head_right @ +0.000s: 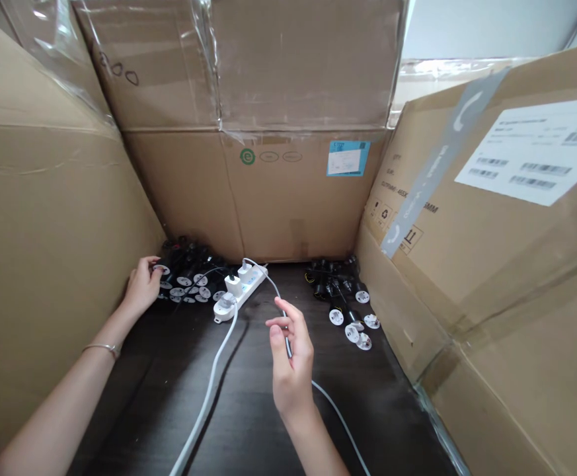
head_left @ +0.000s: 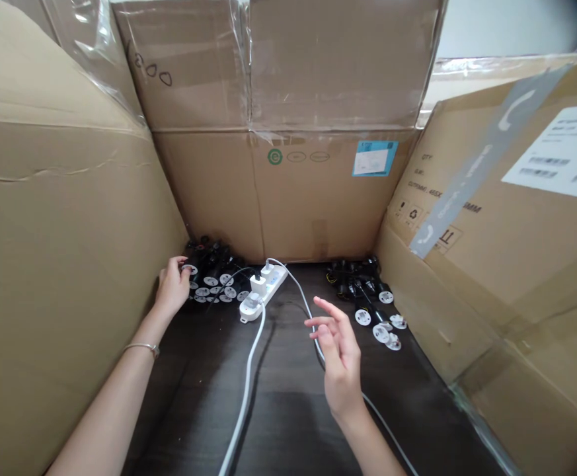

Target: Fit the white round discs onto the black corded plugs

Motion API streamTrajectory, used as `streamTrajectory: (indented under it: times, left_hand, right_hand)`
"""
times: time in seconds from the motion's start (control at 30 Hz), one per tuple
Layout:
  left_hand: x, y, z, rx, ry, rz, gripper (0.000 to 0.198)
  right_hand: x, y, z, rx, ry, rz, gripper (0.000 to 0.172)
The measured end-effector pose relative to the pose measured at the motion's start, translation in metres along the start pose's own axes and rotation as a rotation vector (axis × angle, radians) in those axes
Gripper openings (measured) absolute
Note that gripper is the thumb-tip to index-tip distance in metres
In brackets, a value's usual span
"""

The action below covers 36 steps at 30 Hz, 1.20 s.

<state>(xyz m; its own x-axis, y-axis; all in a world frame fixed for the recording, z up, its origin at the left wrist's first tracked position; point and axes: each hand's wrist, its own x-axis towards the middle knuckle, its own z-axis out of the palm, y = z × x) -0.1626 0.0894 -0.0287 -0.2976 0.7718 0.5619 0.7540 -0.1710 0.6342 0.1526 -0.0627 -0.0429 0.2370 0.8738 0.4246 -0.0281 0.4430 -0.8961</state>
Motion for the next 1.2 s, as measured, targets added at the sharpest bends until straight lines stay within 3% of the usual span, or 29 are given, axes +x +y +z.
streamTrajectory:
  times: [0.23, 0.43, 0.5, 0.6, 0.67, 0.73, 0.8, 0.87, 0.93, 1.03, 1.2]
  left_hand:
    - [-0.016, 0.004, -0.007, 0.216, 0.012, 0.078, 0.016]
    - [-0.022, 0.016, -0.007, 0.371, 0.057, -0.001, 0.033]
    - [-0.025, 0.020, -0.009, 0.427, 0.091, -0.041, 0.042]
    - [-0.034, 0.039, -0.013, 0.392, 0.163, -0.057, 0.050]
    - [-0.050, 0.065, -0.010, 0.275, 0.226, -0.021, 0.046]
    - [-0.074, 0.099, 0.001, 0.113, 0.198, 0.088, 0.040]
    - [-0.103, 0.132, 0.020, 0.019, 0.044, 0.248, 0.036]
    - [-0.130, 0.155, 0.044, -0.056, -0.105, 0.317, 0.034]
    - [-0.151, 0.165, 0.065, -0.154, -0.203, 0.291, 0.033]
    - [-0.166, 0.160, 0.079, -0.219, -0.267, 0.244, 0.030]
    - [-0.162, 0.143, 0.072, -0.217, -0.199, 0.209, 0.023]
  right_hand:
    - [0.001, 0.000, 0.000, -0.013, 0.001, 0.016, 0.032]
    - [0.007, 0.003, 0.000, -0.065, 0.050, 0.067, 0.029]
    - [0.014, 0.005, -0.007, -0.090, 0.136, 0.068, 0.028]
    - [0.027, 0.006, -0.030, -0.122, 0.366, 0.027, 0.032]
    - [0.036, 0.004, -0.048, -0.136, 0.514, -0.027, 0.038]
    - [0.045, 0.002, -0.061, -0.204, 0.594, -0.093, 0.044]
    - [0.059, 0.003, -0.064, -0.392, 0.509, -0.146, 0.045]
    - [0.079, 0.009, -0.058, -0.709, 0.249, -0.152, 0.041]
    - [0.103, 0.021, -0.046, -1.134, -0.033, -0.013, 0.033]
    - [0.137, 0.047, -0.031, -1.247, -0.114, 0.101, 0.028]
    - [0.172, 0.075, -0.021, -1.239, -0.138, 0.270, 0.024]
